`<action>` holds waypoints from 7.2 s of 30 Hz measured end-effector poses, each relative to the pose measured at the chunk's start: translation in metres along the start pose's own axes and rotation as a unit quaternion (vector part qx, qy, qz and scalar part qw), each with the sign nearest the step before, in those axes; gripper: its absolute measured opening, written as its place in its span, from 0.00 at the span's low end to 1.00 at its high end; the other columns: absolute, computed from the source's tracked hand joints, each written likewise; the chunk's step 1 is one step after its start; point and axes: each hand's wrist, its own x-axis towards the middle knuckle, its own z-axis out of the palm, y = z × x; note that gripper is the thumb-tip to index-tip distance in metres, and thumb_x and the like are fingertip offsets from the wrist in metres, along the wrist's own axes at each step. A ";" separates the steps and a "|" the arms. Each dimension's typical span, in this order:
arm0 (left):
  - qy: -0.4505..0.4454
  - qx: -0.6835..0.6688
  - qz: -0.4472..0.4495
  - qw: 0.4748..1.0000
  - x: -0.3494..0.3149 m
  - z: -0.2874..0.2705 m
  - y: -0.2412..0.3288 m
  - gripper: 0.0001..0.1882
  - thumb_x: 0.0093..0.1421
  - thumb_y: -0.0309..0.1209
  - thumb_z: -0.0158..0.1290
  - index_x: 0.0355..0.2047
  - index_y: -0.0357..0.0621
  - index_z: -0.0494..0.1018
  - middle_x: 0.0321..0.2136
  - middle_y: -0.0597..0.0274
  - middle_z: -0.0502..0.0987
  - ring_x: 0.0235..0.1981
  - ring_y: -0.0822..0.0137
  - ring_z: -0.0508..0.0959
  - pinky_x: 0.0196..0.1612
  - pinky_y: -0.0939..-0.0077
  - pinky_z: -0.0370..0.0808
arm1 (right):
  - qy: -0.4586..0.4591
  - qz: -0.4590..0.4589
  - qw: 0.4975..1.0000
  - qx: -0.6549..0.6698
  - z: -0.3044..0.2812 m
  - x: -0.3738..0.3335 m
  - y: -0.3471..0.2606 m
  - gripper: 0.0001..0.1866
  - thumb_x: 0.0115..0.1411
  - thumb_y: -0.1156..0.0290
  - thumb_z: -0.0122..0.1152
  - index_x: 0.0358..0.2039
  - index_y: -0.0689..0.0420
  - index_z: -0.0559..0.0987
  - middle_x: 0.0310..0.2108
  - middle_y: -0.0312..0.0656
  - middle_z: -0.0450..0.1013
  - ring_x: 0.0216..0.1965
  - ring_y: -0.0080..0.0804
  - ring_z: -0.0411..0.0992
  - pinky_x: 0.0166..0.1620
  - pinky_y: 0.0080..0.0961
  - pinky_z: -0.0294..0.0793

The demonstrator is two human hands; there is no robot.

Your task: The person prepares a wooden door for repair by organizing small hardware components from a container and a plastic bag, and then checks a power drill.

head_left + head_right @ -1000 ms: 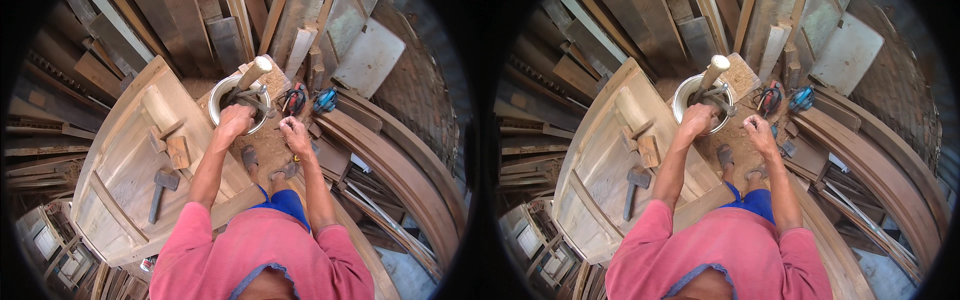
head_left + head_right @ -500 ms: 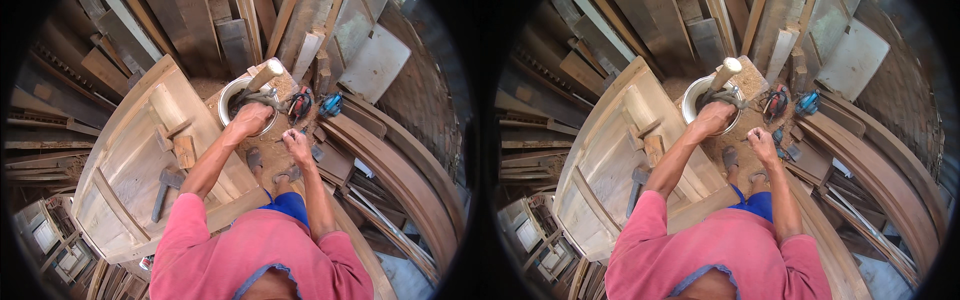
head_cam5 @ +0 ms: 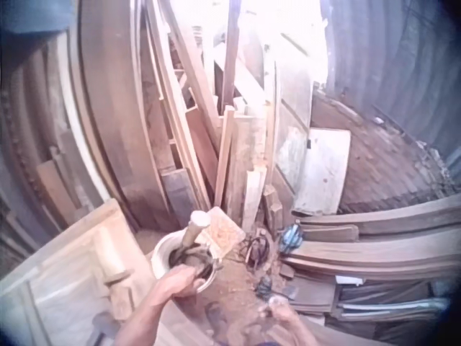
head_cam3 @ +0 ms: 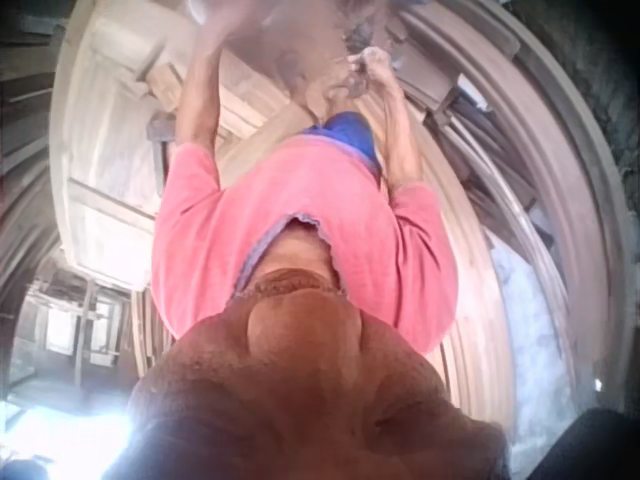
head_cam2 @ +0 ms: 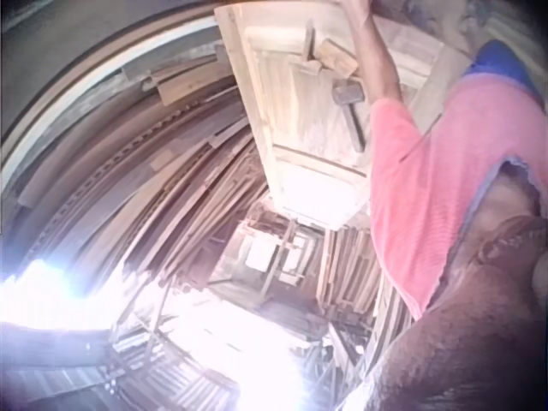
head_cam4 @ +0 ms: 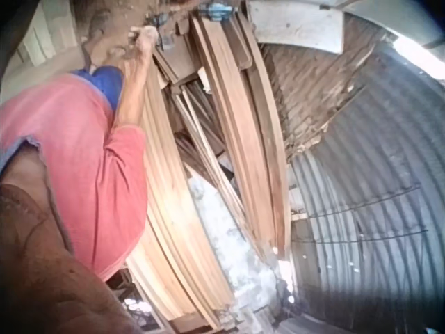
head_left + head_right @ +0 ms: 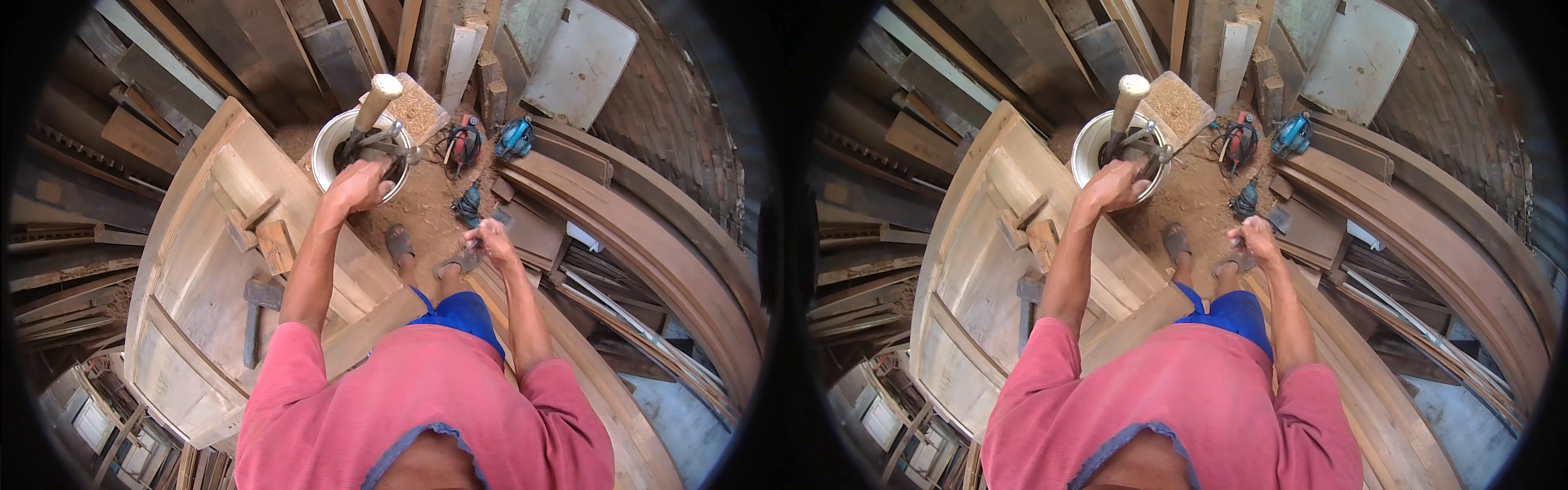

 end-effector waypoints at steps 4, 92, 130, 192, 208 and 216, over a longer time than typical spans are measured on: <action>0.111 -0.036 -0.061 0.991 -0.026 0.000 0.004 0.20 0.63 0.37 0.56 0.53 0.42 0.76 0.40 0.39 0.81 0.45 0.38 0.79 0.50 0.51 0.76 | -0.012 0.062 0.998 0.013 -0.031 -0.009 0.018 0.21 0.63 0.74 0.63 0.52 0.58 0.64 0.35 0.45 0.79 0.28 0.29 0.78 0.28 0.26 0.79; 0.013 -0.674 0.023 0.738 -0.136 0.179 0.086 0.39 0.68 0.44 0.48 0.76 0.55 0.47 0.33 0.63 0.78 0.33 0.75 0.78 0.41 0.78 0.76 | -0.036 -0.187 0.834 -0.518 0.070 -0.186 -0.076 0.31 0.55 0.47 0.70 0.39 0.68 0.77 0.31 0.45 0.75 0.35 0.31 0.73 0.41 0.34 0.73; 0.182 -0.756 0.078 0.623 -0.275 0.129 0.125 0.32 0.67 0.53 0.55 0.61 0.43 0.69 0.45 0.64 0.77 0.44 0.70 0.79 0.51 0.70 0.79 | -0.270 -0.268 0.903 -0.198 0.186 -0.242 -0.076 0.07 0.70 0.71 0.54 0.42 0.61 0.71 0.32 0.42 0.79 0.32 0.21 0.76 0.37 0.19 0.77; 0.232 -0.742 0.059 0.626 -0.244 0.079 0.148 0.27 0.75 0.50 0.39 0.59 0.40 0.67 0.49 0.52 0.79 0.44 0.60 0.83 0.49 0.63 0.83 | -0.074 -0.469 0.817 -0.328 0.213 -0.207 -0.093 0.15 0.67 0.67 0.49 0.29 0.65 0.76 0.34 0.63 0.75 0.35 0.66 0.75 0.39 0.52 0.73; 0.060 -0.848 0.098 0.517 -0.260 0.066 0.167 0.29 0.71 0.57 0.44 0.56 0.46 0.70 0.42 0.58 0.79 0.39 0.62 0.83 0.44 0.62 0.84 | -0.219 -0.776 0.432 -0.404 0.191 -0.251 -0.162 0.23 0.59 0.69 0.63 0.56 0.55 0.78 0.29 0.43 0.74 0.31 0.44 0.73 0.37 0.39 0.72; 0.107 -0.853 0.116 0.497 -0.259 0.061 0.182 0.29 0.71 0.58 0.43 0.54 0.46 0.69 0.41 0.57 0.78 0.40 0.61 0.83 0.46 0.61 0.84 | -0.060 -0.681 0.438 -0.584 0.182 -0.311 -0.173 0.28 0.56 0.67 0.66 0.59 0.48 0.78 0.32 0.39 0.72 0.36 0.42 0.70 0.43 0.39 0.68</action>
